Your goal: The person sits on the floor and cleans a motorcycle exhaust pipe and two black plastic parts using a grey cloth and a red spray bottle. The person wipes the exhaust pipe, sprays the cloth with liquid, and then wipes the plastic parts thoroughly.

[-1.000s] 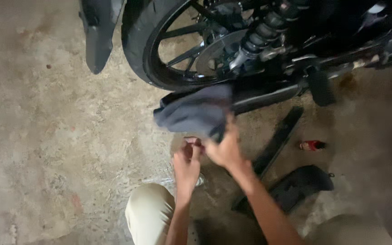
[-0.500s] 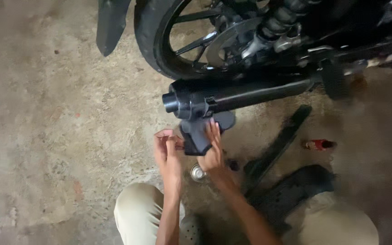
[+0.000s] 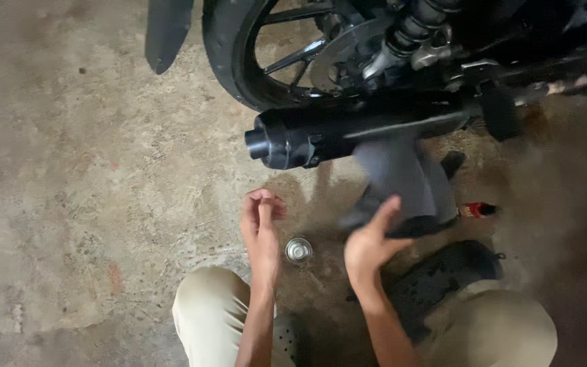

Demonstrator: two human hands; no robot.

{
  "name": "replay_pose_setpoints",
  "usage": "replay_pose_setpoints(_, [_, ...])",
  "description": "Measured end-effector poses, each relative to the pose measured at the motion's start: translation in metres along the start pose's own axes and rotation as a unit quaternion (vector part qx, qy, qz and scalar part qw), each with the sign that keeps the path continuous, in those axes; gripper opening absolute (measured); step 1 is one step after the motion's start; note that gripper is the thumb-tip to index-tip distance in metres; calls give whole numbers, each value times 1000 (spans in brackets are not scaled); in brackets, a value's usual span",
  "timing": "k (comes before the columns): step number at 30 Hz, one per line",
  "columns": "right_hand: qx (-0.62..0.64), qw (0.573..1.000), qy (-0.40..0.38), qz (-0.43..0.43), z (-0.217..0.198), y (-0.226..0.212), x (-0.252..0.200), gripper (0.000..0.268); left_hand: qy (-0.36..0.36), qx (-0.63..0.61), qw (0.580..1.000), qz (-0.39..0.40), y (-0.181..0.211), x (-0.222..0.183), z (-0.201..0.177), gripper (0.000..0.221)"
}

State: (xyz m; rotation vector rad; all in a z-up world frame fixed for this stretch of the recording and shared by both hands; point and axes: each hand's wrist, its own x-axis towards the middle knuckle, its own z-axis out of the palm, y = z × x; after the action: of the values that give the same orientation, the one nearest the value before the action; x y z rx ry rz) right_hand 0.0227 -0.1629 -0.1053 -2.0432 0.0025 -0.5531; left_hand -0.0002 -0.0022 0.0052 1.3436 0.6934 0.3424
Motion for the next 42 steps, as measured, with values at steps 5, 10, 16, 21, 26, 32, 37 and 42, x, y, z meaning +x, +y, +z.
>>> replay_pose_setpoints(5, [103, 978, -80, -162, 62, -49, 32, 76, 2, -13, 1000, 16, 2, -4, -6, 19])
replay_pose_setpoints(10, [1, 974, -99, -203, 73, -45, -9, 70, 20, -38, 998, 35, -2, -3, -21, 16])
replay_pose_setpoints(16, [151, 934, -29, 321, 43, -54, -33, 41, 20, -44, 998, 41, -4, 2, -22, 16])
replay_pose_setpoints(21, [277, 924, 89, 250, 0, -102, -9, 43, 9, -64, 998, 17, -3, 3, -15, 15])
replay_pose_setpoints(26, [26, 998, -62, -5, 36, -114, 32, 44, -4, -52, 998, 21, 1, -2, -17, 18])
replay_pose_setpoints(32, [159, 962, -64, 214, 35, -92, -17, 54, 27, -61, 997, 41, -3, 4, -31, 19])
replay_pose_setpoints(37, [281, 783, 125, 541, 5, -136, -1, 73, 11, -69, 997, 17, -7, 13, -32, 18])
replay_pose_setpoints(42, [99, 971, -94, 194, 42, -186, 46, 57, 8, -92, 996, 22, -2, 6, -34, 18])
